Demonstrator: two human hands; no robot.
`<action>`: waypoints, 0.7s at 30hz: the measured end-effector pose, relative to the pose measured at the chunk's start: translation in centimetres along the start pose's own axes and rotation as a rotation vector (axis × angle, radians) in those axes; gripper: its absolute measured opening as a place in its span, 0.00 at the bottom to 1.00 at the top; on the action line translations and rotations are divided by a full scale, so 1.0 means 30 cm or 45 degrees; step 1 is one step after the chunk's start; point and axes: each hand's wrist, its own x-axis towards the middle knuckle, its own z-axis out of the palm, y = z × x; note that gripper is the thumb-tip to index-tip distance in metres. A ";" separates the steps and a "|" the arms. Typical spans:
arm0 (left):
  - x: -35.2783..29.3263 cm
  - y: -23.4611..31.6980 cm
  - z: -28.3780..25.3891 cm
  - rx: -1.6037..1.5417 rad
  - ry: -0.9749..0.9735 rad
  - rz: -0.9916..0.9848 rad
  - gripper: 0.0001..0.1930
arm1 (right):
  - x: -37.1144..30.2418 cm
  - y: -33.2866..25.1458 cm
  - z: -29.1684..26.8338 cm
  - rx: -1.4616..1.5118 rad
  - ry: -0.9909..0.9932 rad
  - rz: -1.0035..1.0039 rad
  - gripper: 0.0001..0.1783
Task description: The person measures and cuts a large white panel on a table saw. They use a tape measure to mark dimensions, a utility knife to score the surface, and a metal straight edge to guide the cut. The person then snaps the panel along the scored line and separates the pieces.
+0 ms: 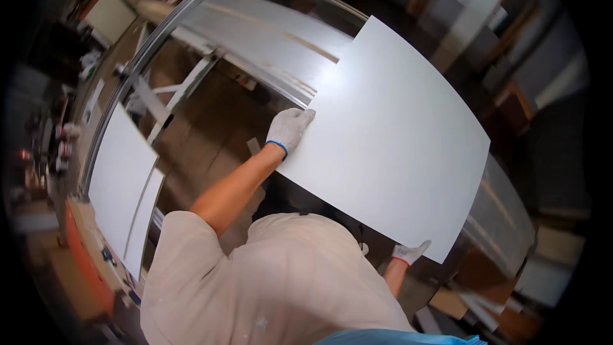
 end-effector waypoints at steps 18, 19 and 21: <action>0.035 -0.860 -1.229 -0.878 1.004 -0.314 0.23 | -0.379 1.172 1.597 -0.592 -0.924 0.333 0.41; 0.047 -0.886 -1.256 -0.919 1.029 -0.317 0.23 | -0.413 1.241 1.669 -0.635 -0.908 0.316 0.41; 0.087 -0.914 -1.312 -1.001 1.113 -0.331 0.22 | -0.459 1.363 1.791 -0.703 -0.922 0.341 0.40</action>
